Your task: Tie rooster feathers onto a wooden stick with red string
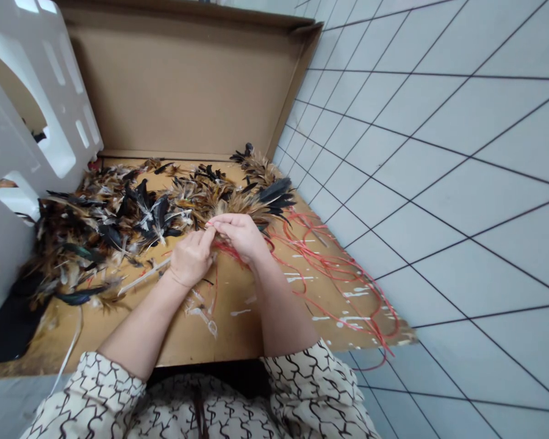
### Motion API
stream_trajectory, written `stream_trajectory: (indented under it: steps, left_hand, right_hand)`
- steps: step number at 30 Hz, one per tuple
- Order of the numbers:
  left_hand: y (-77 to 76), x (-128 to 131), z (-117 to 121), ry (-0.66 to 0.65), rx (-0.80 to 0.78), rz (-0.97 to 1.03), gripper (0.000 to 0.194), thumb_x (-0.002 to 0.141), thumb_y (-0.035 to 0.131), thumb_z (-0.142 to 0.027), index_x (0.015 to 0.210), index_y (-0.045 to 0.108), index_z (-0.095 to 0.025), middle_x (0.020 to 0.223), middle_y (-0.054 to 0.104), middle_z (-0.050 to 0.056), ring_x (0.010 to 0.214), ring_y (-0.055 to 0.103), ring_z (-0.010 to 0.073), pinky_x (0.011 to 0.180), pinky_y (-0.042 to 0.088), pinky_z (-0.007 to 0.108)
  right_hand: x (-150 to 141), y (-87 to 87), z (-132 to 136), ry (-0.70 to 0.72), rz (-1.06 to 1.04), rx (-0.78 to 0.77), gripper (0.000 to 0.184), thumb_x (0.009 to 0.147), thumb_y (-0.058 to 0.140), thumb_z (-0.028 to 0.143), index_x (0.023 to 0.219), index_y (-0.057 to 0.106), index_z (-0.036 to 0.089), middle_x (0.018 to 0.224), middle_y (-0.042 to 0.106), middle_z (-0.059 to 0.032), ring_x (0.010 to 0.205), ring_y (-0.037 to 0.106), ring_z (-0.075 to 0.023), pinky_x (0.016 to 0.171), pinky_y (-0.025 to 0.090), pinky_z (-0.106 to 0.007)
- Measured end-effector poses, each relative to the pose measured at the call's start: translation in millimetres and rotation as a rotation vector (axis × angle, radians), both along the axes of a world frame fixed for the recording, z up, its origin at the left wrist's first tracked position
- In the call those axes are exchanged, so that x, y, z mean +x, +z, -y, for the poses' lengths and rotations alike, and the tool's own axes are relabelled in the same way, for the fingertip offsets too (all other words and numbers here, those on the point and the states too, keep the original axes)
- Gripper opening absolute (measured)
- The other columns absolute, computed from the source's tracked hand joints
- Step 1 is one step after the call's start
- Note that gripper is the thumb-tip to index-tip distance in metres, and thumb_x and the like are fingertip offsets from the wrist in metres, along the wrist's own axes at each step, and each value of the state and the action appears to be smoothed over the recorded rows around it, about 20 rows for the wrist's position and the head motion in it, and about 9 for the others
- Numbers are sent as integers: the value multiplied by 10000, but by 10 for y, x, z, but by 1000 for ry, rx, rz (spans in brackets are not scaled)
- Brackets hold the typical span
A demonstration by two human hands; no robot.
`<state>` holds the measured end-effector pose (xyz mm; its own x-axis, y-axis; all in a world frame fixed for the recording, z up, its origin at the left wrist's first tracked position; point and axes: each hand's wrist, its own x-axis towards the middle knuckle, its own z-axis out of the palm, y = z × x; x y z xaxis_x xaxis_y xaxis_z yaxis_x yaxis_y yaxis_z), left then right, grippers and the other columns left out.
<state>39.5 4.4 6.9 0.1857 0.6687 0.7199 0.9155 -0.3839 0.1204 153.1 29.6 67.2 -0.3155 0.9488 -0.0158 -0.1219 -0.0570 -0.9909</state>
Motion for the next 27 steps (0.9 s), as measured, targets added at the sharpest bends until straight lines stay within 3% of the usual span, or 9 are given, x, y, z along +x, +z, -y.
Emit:
stream_trajectory:
  steps: [4,12,18,22,27]
  left_hand:
    - [14,10,-6,21,-4,-9,284,733,444,-92,950,624,-126,684,635,78,654,602,173,626,462,259]
    - [80,-40,-6,-13,-105,106,228,817,407,-199,784,625,-143,673,640,96,635,602,184,614,445,280]
    - [196,-119,7,-3,-356,244,156,770,484,-230,786,632,-186,753,677,83,675,610,190,640,429,281]
    - [302,-174,7,-5,-513,356,121,728,520,-235,733,637,-205,630,643,31,578,559,165,582,388,263]
    - [344,-247,-22,-123,-635,607,82,637,573,-200,558,589,-186,481,539,-23,469,449,121,506,316,236]
  right_hand:
    - [-16,0,7,32,-8,-45,156,544,574,223,656,635,134,375,367,97,377,288,-35,407,204,-197]
    - [114,56,-34,96,-96,-17,297,539,630,193,827,640,120,454,496,66,378,236,-10,387,117,-181]
    - [417,99,-146,-63,-267,47,278,542,633,152,819,645,167,766,663,-24,445,304,-27,340,156,-157]
    - [615,33,-233,-186,-344,48,224,601,581,129,810,640,185,968,662,-52,468,339,-34,319,219,-142]
    - [726,-55,-282,-238,-400,37,283,608,517,74,842,625,188,1093,623,-68,516,433,-42,309,256,-136]
